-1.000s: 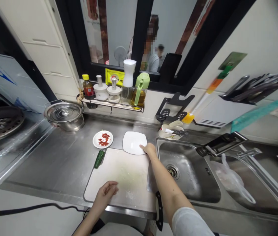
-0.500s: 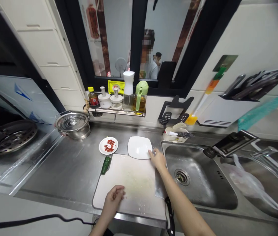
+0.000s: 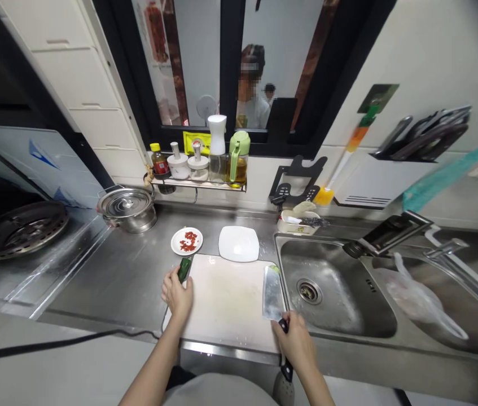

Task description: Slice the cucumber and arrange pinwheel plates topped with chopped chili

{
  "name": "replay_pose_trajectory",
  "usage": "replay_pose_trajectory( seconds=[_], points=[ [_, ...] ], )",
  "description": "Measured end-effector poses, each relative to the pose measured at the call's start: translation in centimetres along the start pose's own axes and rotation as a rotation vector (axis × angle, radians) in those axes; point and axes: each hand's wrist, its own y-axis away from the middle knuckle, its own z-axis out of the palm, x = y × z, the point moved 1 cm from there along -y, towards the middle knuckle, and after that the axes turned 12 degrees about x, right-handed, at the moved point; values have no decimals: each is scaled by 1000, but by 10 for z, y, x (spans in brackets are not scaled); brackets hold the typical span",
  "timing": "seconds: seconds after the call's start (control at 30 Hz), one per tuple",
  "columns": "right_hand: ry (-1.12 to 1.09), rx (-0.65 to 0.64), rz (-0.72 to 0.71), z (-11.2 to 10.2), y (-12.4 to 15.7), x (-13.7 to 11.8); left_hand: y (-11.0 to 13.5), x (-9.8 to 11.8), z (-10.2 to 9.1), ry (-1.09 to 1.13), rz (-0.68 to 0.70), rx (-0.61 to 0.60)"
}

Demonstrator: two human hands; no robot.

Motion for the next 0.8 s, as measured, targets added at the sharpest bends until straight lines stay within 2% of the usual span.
replay_pose_trajectory(
  seconds=[0.13, 0.3, 0.47, 0.53, 0.6, 0.67, 0.73, 0.8],
  points=[
    [-7, -60, 48, -1, 5, 0, -18, -4, 8, -74, -31, -93],
    [-37, -60, 47, 4, 4, 0, -37, -2, 19, -73, -59, -162],
    [-18, -77, 41, 8, 0, 0, -39, 0, 23, -36, -65, -168],
    [-6, -83, 27, 7, -1, -1, -37, 0, 21, 42, -80, -146],
    [10, -96, 24, 4, 0, -3, -35, -1, 17, 261, -127, -162],
    [21, -113, 33, -1, 1, -6, -31, 0, 12, 646, -215, -250],
    [21, -124, 52, -8, 3, -9, -24, 1, 5, 1051, -333, -410],
    [13, -130, 78, -14, 5, -12, -16, 4, -3, 1309, -462, -611]
  ],
)
